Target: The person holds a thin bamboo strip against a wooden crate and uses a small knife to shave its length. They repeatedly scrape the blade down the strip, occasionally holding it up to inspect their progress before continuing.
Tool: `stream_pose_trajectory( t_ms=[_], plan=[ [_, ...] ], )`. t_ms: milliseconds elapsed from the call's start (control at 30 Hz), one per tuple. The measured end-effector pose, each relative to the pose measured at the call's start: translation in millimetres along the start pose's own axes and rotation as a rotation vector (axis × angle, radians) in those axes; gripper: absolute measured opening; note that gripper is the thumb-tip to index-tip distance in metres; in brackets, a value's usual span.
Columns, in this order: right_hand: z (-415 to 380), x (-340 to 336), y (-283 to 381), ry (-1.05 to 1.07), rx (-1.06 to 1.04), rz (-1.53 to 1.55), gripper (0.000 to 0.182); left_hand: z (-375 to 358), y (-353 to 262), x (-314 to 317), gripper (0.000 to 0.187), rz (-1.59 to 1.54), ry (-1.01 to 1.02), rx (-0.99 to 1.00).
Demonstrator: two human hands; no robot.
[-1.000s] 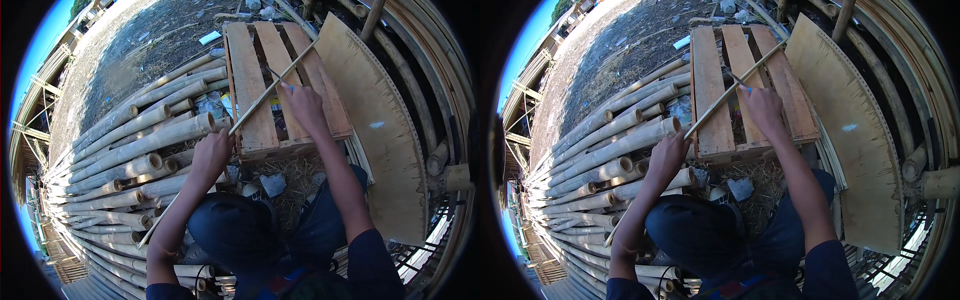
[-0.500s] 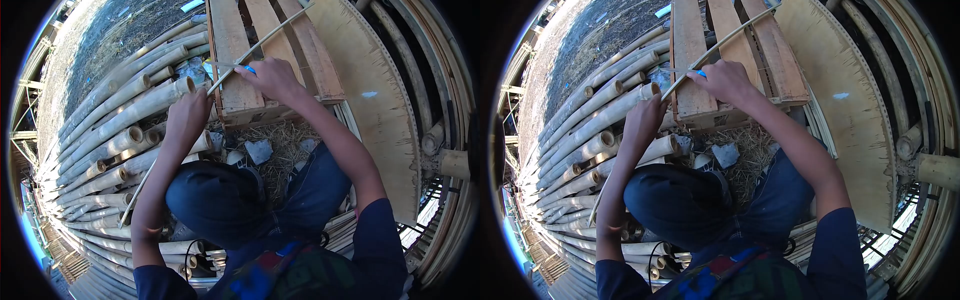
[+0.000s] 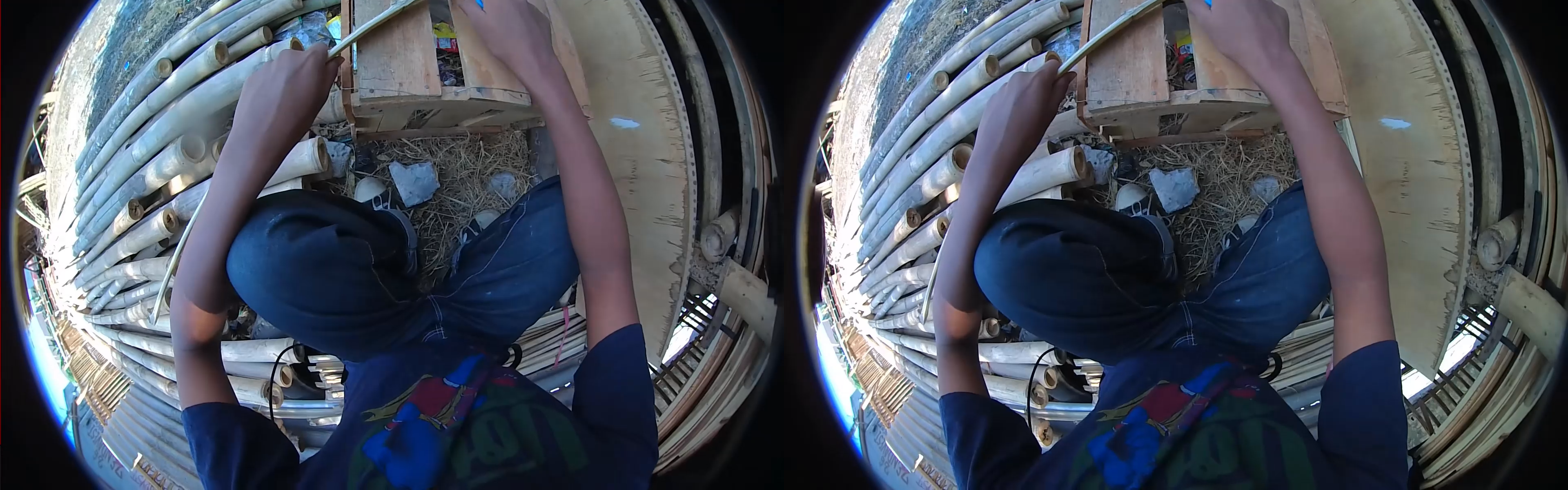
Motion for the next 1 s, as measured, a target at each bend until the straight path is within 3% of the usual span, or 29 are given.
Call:
stream_pose_trajectory(
  t_ms=[67,200,367,433,500,567,600,700,767,833,900,1000],
  plan=[
    [-12.2,0.6,29.9,0.15,-0.128,0.064,0.056,1.0,0.2,0.4,0.03,0.004,-0.01,0.022],
    [-10.6,14.1,29.6,0.106,-0.177,0.112,0.056,-1.3,0.7,0.0,0.029,-0.028,-0.01,0.022],
    [30.9,9.5,-38.1,-0.14,0.052,0.051,0.058,0.9,0.5,-3.0,0.027,-0.037,-0.047,0.025],
    [31.7,10.0,-44.8,-0.082,0.202,0.05,0.06,1.9,-1.2,-4.2,0.027,-0.035,-0.034,0.017],
    [11.2,-1.5,-1.6,0.16,0.187,0.072,0.062,3.2,-3.1,-4.7,0.027,-0.036,-0.021,0.015],
    [-7.1,4.9,29.8,0.232,-0.031,0.212,0.063,3.4,-2.4,-4.9,0.028,-0.04,0.032,-0.016],
    [-12.5,11.1,34.9,0.22,-0.031,0.213,0.063,3.2,-2.9,-5.6,0.028,-0.035,0.023,-0.01],
    [-15.9,30.8,37.1,0.031,-0.23,0.089,0.064,1.5,-1.9,-4.9,0.028,-0.09,0.072,-0.052],
    [2.6,33.1,17.4,0.025,-0.177,0.073,0.064,3.2,-6.4,-10.1,0.03,-0.114,0.083,-0.064],
    [23.0,33.2,-15.6,-0.165,-0.1,0.032,0.064,2.5,-7.4,-10.1,0.029,-0.124,0.085,-0.072],
    [39.0,24.1,-54.1,-0.193,0.084,-0.019,0.064,0.9,-7.1,-10.1,0.028,-0.13,0.091,-0.054],
    [31.9,17.3,-53.7,-0.151,0.126,0.019,0.064,1.5,-9.8,-10.8,0.026,-0.072,0.083,-0.024]
  ],
)
Point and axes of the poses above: each hand's wrist, its own z-axis towards the middle knuckle, its own x-axis out of the palm, y = z × x, the point moved 2 cm from there along z, towards the middle knuckle, and after that the axes turned 6 degrees about z, right-handed, at the moved point
